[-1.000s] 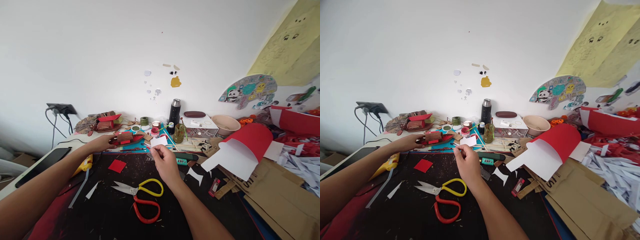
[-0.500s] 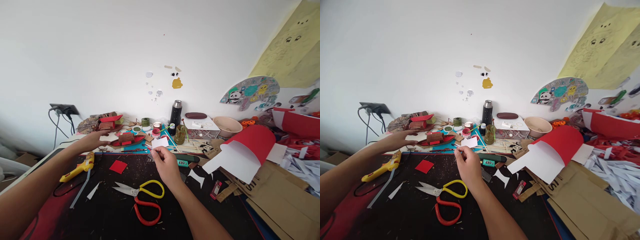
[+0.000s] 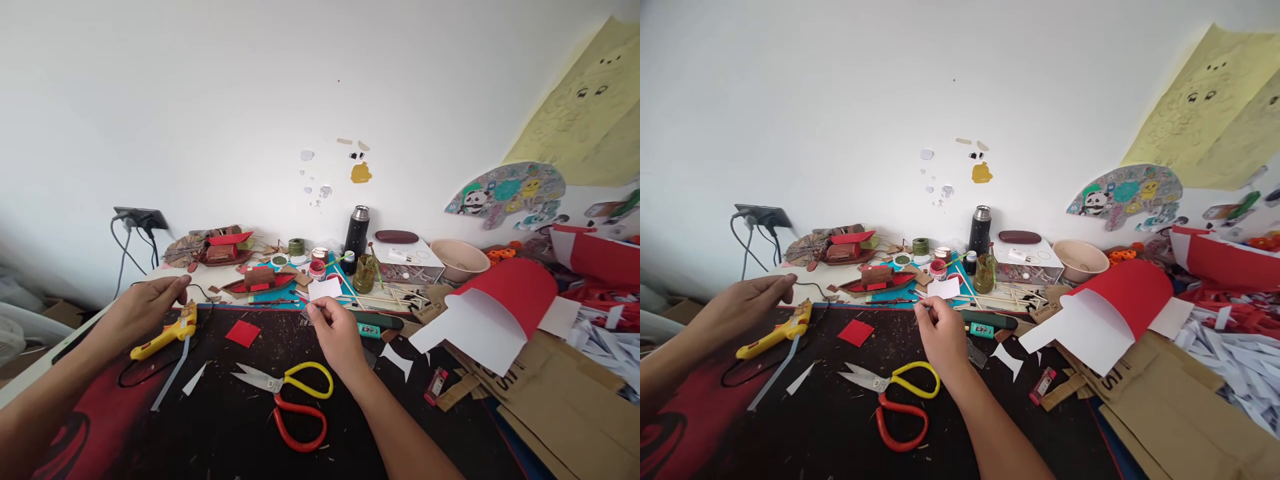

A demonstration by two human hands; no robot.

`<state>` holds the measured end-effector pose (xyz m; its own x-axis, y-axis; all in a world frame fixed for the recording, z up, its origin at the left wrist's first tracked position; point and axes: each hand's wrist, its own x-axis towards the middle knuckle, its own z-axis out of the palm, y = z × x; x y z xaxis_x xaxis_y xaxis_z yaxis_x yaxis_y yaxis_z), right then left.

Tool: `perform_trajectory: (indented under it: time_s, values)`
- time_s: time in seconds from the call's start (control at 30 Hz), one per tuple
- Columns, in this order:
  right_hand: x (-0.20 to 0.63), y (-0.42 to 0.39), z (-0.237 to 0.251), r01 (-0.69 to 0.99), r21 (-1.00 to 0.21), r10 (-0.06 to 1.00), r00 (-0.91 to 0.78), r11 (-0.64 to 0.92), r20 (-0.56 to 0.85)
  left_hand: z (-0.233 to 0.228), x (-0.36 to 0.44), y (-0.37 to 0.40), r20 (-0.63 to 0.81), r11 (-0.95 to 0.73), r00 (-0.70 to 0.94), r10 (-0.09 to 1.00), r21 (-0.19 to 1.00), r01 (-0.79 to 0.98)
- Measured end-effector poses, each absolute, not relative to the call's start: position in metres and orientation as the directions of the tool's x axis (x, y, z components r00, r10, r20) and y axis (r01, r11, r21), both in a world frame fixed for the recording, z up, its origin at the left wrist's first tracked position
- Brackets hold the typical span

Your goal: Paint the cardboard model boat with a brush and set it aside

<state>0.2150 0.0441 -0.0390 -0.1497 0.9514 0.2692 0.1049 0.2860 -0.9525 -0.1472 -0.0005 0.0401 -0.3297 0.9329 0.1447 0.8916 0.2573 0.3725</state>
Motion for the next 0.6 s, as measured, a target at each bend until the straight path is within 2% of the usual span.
perform_trajectory:
  time_s: [0.17,0.23,0.3,0.33,0.4,0.43,0.53,0.6]
  values:
    - [0.215,0.045,-0.041,0.109,-0.952,0.951,-0.158,0.284,0.266,0.038,-0.134,-0.037,0.203,0.206,-0.339,0.919,0.484,0.85]
    - [0.215,0.046,-0.042,0.115,-0.952,0.951,-0.163,0.283,0.263,0.032,-0.125,-0.052,0.163,0.207,-0.34,0.926,0.534,0.82]
    - [0.215,0.046,-0.043,0.125,-0.95,0.951,-0.165,0.285,0.263,0.019,-0.114,-0.064,0.082,0.169,-0.263,0.961,0.579,0.798]
    - [0.214,0.046,-0.044,0.132,-0.949,0.95,-0.166,0.287,0.265,0.01,-0.107,-0.069,0.08,0.095,-0.179,0.981,0.601,0.794]
    - [0.214,0.046,-0.044,0.15,-0.944,0.948,-0.17,0.296,0.27,-0.011,-0.091,-0.076,0.175,-0.085,-0.018,0.984,0.561,0.823]
    - [0.214,0.046,-0.044,0.159,-0.94,0.946,-0.173,0.3,0.273,-0.021,-0.082,-0.078,0.158,-0.138,0.063,0.985,0.524,0.84]
    - [0.215,0.045,-0.043,0.192,-0.93,0.943,-0.18,0.314,0.282,-0.038,-0.054,-0.08,0.005,-0.289,0.316,0.949,0.418,0.861]
    - [0.215,0.045,-0.043,0.215,-0.922,0.941,-0.183,0.322,0.286,-0.036,-0.04,-0.078,-0.074,-0.336,0.388,0.919,0.37,0.866]
